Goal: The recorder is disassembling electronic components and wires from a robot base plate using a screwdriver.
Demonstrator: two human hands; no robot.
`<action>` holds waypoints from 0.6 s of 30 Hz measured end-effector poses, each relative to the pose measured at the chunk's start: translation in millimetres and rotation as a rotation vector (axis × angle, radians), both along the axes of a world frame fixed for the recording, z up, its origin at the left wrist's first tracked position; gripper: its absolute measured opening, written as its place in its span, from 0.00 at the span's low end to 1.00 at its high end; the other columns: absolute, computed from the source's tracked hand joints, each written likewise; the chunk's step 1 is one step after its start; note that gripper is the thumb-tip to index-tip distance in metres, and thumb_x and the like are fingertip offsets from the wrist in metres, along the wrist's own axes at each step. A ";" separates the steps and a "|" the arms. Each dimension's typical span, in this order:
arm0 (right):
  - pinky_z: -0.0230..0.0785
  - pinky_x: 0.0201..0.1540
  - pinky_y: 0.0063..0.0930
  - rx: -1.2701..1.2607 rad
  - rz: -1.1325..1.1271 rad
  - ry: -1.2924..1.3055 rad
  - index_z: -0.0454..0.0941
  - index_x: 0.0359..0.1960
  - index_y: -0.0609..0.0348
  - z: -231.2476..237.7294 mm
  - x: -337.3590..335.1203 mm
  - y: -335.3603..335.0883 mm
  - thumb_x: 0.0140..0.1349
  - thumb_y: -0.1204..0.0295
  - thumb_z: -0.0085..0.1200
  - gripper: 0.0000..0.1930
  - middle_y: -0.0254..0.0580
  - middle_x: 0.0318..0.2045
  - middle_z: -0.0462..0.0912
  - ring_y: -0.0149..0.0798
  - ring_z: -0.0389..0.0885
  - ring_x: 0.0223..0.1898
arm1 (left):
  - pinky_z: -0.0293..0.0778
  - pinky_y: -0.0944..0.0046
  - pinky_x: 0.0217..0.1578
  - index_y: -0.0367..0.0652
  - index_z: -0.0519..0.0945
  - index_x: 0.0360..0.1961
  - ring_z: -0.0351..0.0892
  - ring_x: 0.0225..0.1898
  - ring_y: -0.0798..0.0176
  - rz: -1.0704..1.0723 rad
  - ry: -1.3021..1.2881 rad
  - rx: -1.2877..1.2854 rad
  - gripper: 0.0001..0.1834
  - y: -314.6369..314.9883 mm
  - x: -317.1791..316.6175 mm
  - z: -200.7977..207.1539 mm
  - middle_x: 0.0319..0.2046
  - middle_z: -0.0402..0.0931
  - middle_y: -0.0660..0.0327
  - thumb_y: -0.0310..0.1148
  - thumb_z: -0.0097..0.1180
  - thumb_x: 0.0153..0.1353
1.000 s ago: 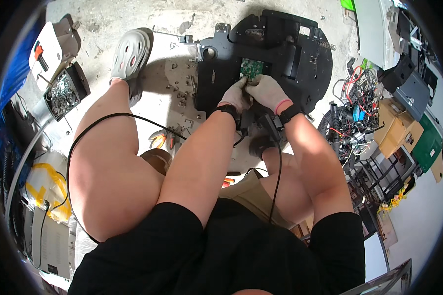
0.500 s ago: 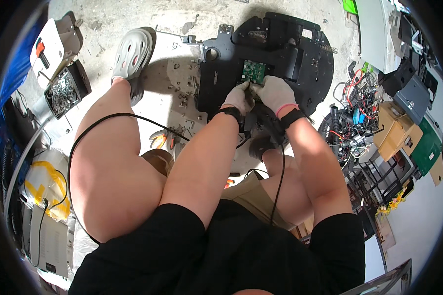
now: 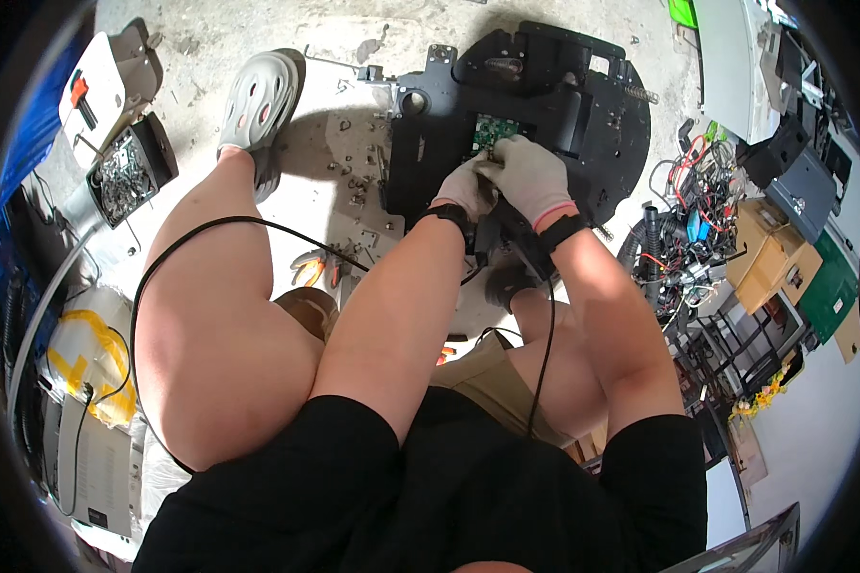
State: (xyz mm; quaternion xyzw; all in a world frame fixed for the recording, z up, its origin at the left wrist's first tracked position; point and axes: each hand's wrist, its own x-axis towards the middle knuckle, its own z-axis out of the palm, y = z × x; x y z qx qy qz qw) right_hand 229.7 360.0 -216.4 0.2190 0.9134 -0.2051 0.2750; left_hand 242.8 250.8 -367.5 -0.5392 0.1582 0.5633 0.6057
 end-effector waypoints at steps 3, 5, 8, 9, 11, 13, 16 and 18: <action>0.73 0.46 0.41 -0.067 -0.386 -0.407 0.81 0.36 0.56 1.6 -0.1 5.0 0.59 0.65 0.52 0.11 0.46 0.36 0.81 0.50 0.80 0.43 | 0.66 0.67 0.34 0.53 0.78 0.36 0.76 0.33 0.67 -0.074 0.012 -0.100 0.08 5.3 -6.0 15.9 0.33 0.79 0.71 0.41 0.50 0.66; 0.73 0.46 0.41 -0.166 -0.354 -0.224 0.82 0.37 0.56 -9.3 11.6 4.1 0.59 0.61 0.52 0.13 0.47 0.37 0.81 0.50 0.80 0.43 | 0.65 0.67 0.31 0.53 0.78 0.36 0.75 0.32 0.68 -0.054 0.060 -0.036 0.07 5.9 -8.8 24.6 0.31 0.78 0.71 0.41 0.49 0.66; 0.73 0.44 0.41 -0.032 0.027 0.020 0.81 0.38 0.60 -5.7 12.5 4.3 0.57 0.55 0.55 0.20 0.51 0.35 0.83 0.52 0.81 0.40 | 0.63 0.67 0.31 0.54 0.77 0.35 0.74 0.31 0.69 -0.081 0.064 -0.039 0.08 1.2 -18.9 31.9 0.29 0.77 0.71 0.41 0.49 0.67; 0.73 0.44 0.41 -0.033 0.026 0.019 0.81 0.38 0.60 -1.7 10.4 3.5 0.57 0.55 0.55 0.20 0.51 0.35 0.83 0.52 0.81 0.40 | 0.63 0.67 0.31 0.54 0.77 0.35 0.74 0.31 0.69 -0.081 0.063 -0.039 0.08 2.0 -21.0 35.9 0.29 0.77 0.71 0.41 0.49 0.67; 0.73 0.44 0.42 -0.033 -0.160 -0.155 0.81 0.37 0.60 7.3 3.9 2.8 0.57 0.56 0.55 0.19 0.51 0.34 0.82 0.52 0.81 0.40 | 0.63 0.65 0.32 0.54 0.77 0.34 0.74 0.31 0.69 -0.178 0.066 -0.137 0.08 3.4 -23.1 41.7 0.28 0.77 0.72 0.41 0.48 0.67; 0.73 0.45 0.41 -0.069 -0.247 -0.336 0.81 0.38 0.59 9.8 -5.5 9.8 0.59 0.58 0.52 0.17 0.49 0.37 0.82 0.51 0.81 0.41 | 0.64 0.66 0.33 0.54 0.77 0.34 0.74 0.31 0.69 -0.162 0.075 -0.142 0.08 2.8 -22.9 42.7 0.28 0.77 0.72 0.41 0.48 0.67; 0.73 0.45 0.41 -0.054 -0.281 -0.416 0.81 0.38 0.56 8.9 -2.2 5.8 0.60 0.59 0.51 0.15 0.45 0.39 0.81 0.50 0.80 0.42 | 0.65 0.65 0.35 0.53 0.77 0.34 0.75 0.32 0.69 -0.121 0.103 -0.103 0.09 -1.3 -16.6 31.5 0.28 0.78 0.71 0.41 0.48 0.67; 0.73 0.44 0.41 0.004 -0.235 -0.325 0.82 0.37 0.55 1.9 8.7 5.2 0.59 0.58 0.52 0.15 0.45 0.38 0.80 0.51 0.80 0.42 | 0.66 0.65 0.36 0.52 0.77 0.34 0.75 0.33 0.69 -0.102 0.113 -0.050 0.09 3.9 -12.1 30.2 0.28 0.78 0.71 0.41 0.48 0.67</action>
